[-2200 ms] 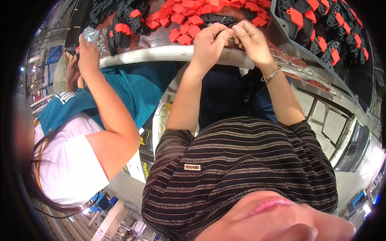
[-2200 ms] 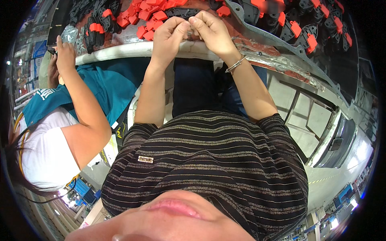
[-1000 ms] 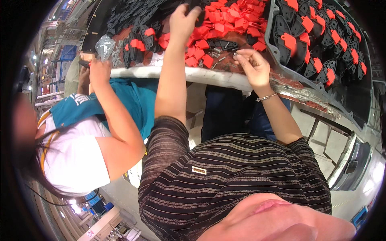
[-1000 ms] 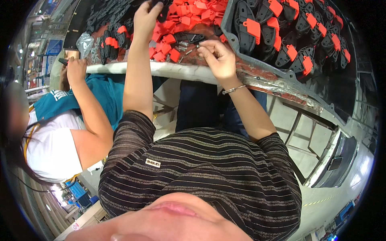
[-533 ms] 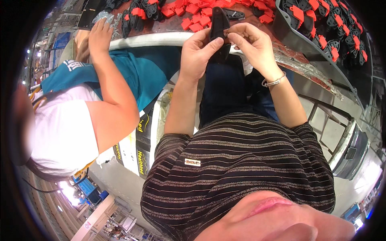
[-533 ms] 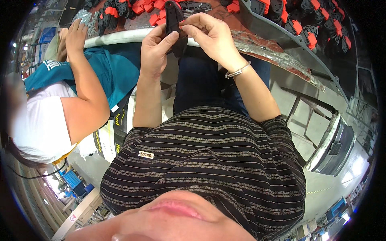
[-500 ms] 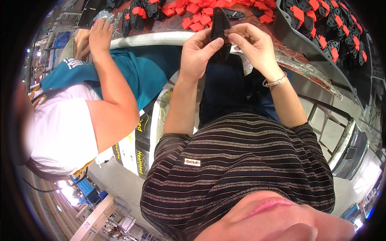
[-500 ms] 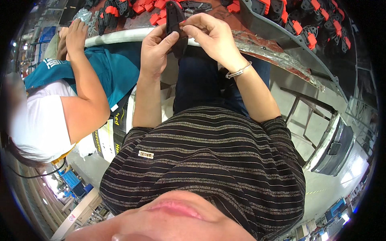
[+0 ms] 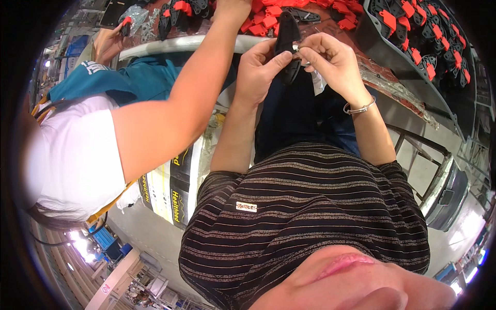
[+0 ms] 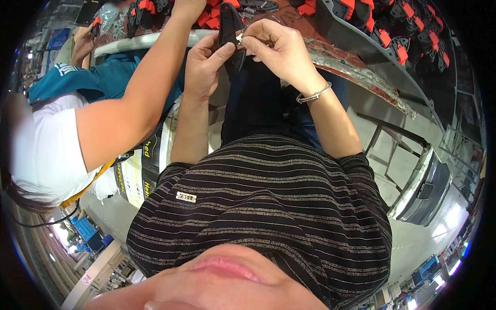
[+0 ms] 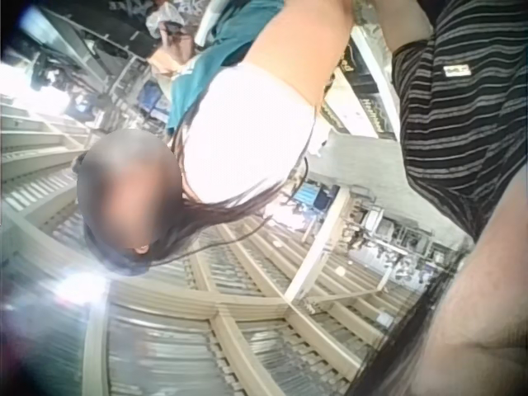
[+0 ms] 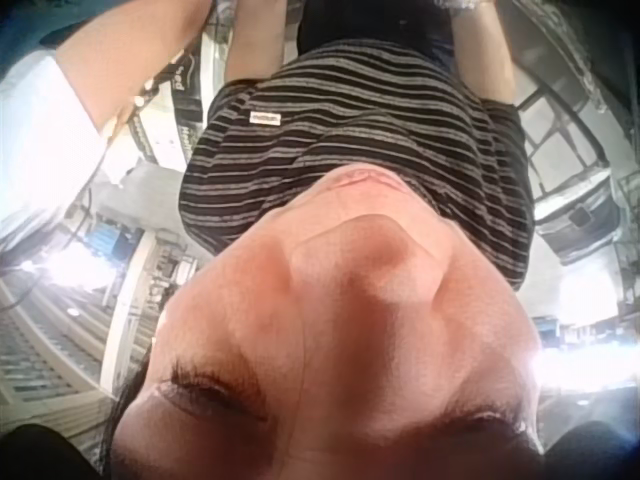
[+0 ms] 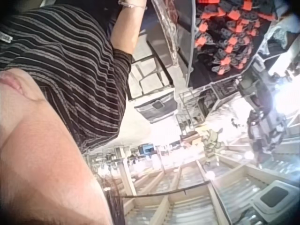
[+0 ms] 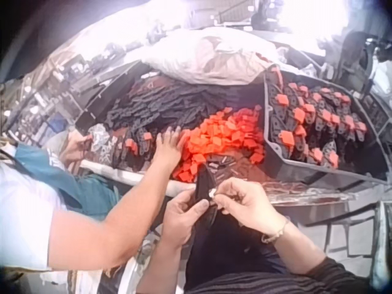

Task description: The person repeatedly picks a black plastic component and a red plastic piece from a pile on the table, snaps them together by hand, and places the assembled unit into a gray tray. The process is repeated continuously throughout the clip.

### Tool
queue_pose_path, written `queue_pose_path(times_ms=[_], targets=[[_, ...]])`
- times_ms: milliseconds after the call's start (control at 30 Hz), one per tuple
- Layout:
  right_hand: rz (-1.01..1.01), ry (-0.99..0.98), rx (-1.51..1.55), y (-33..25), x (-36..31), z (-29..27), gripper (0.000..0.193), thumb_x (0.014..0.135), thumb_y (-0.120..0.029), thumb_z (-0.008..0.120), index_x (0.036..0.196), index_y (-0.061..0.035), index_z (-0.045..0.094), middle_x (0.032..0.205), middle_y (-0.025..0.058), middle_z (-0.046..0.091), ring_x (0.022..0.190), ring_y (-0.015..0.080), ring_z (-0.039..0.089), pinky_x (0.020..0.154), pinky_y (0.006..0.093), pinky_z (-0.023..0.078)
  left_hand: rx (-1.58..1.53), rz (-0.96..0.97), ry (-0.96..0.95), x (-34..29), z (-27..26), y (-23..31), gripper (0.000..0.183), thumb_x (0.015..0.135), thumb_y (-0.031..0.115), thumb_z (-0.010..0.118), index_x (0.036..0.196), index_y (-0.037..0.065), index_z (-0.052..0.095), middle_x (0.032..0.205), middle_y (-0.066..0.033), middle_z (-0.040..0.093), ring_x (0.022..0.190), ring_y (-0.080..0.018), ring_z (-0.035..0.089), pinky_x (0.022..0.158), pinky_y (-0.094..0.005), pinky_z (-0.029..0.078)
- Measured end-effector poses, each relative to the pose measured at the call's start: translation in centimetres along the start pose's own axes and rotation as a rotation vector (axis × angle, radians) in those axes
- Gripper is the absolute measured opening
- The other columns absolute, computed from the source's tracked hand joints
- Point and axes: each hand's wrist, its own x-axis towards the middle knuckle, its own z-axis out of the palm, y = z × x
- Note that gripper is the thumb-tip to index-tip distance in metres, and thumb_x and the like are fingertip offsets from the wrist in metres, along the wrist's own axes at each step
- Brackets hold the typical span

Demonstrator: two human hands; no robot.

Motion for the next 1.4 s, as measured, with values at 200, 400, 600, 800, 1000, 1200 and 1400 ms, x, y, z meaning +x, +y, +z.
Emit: queue_pose_path(times_ms=[200, 400, 600, 800, 1000, 1200, 1400], targets=[[-0.025, -0.016, -0.059, 0.1, 0.0, 0.4, 0.012, 0.088, -0.012, 0.063, 0.091, 0.0000, 0.062, 0.073, 0.0021, 0.062, 0.065, 0.0076, 0.058, 0.058, 0.0219, 0.048, 0.166, 0.007, -0.010, -0.2, -0.5, -0.3, 0.034, 0.085, 0.004, 0.065, 0.116, -0.007, 0.056, 0.100, -0.0072, 0.065, 0.086, -0.0089, 0.060, 0.079, -0.0209, 0.048], [-0.002, -0.014, -0.018, 2.3, 0.3, 0.4, 0.013, 0.088, -0.013, 0.064, 0.090, 0.0004, 0.062, 0.075, 0.0020, 0.062, 0.068, 0.0071, 0.057, 0.060, 0.0216, 0.046, 0.189, 0.055, 0.040, 0.0, -0.2, -1.0, 0.032, 0.083, 0.001, 0.066, 0.113, -0.007, 0.058, 0.097, -0.0051, 0.065, 0.086, -0.0081, 0.060, 0.076, -0.0205, 0.048], [0.044, -0.004, 0.204, 3.1, 0.8, -0.3, 0.014, 0.086, -0.012, 0.066, 0.094, -0.0005, 0.063, 0.088, 0.0032, 0.063, 0.080, 0.0088, 0.060, 0.067, 0.0229, 0.049, 0.112, 0.100, 0.027, 1.1, 0.0, -1.5, 0.034, 0.082, 0.004, 0.068, 0.113, -0.007, 0.058, 0.097, -0.0047, 0.064, 0.086, -0.0085, 0.059, 0.077, -0.0213, 0.048], [-0.601, 0.122, -0.465, 0.7, 2.6, -1.9, 0.021, 0.072, -0.007, 0.071, 0.092, -0.0071, 0.068, 0.091, 0.0049, 0.064, 0.080, 0.0186, 0.063, 0.066, 0.0269, 0.052, 0.105, 0.135, 0.035, 1.5, -1.3, -1.7, 0.028, 0.092, 0.015, 0.056, 0.112, -0.004, 0.055, 0.097, -0.0060, 0.061, 0.083, -0.0105, 0.057, 0.076, -0.0221, 0.047], [-0.882, 0.001, -0.839, 1.3, 4.2, -2.0, 0.036, 0.065, -0.007, 0.067, 0.101, -0.0122, 0.067, 0.098, 0.0032, 0.064, 0.091, 0.0219, 0.062, 0.070, 0.0317, 0.054, -0.219, -0.197, 0.040, 1.2, -1.5, -1.5, 0.016, 0.091, 0.010, 0.056, 0.106, 0.002, 0.055, 0.092, -0.0053, 0.063, 0.079, -0.0099, 0.061, 0.074, -0.0245, 0.050], [-0.386, 0.227, -0.883, 4.2, 8.4, -1.5, 0.027, 0.081, -0.007, 0.065, 0.108, -0.0074, 0.059, 0.088, 0.0066, 0.063, 0.073, 0.0186, 0.062, 0.065, 0.0290, 0.051, -0.217, -0.101, 0.270, 1.7, -0.9, -2.3, 0.016, 0.089, 0.005, 0.059, 0.104, 0.003, 0.054, 0.090, -0.0047, 0.063, 0.076, -0.0103, 0.060, 0.065, -0.0225, 0.050], [-0.525, 0.215, -1.180, 3.9, 12.9, -0.1, 0.005, 0.068, -0.006, 0.057, 0.073, -0.0058, 0.055, 0.076, 0.0128, 0.053, 0.076, 0.0321, 0.055, 0.066, 0.0407, 0.047, -0.251, -0.042, 0.346, 2.2, -2.4, -3.1, 0.021, 0.088, 0.004, 0.059, 0.108, 0.002, 0.052, 0.094, -0.0059, 0.062, 0.076, -0.0111, 0.061, 0.064, -0.0237, 0.053]])
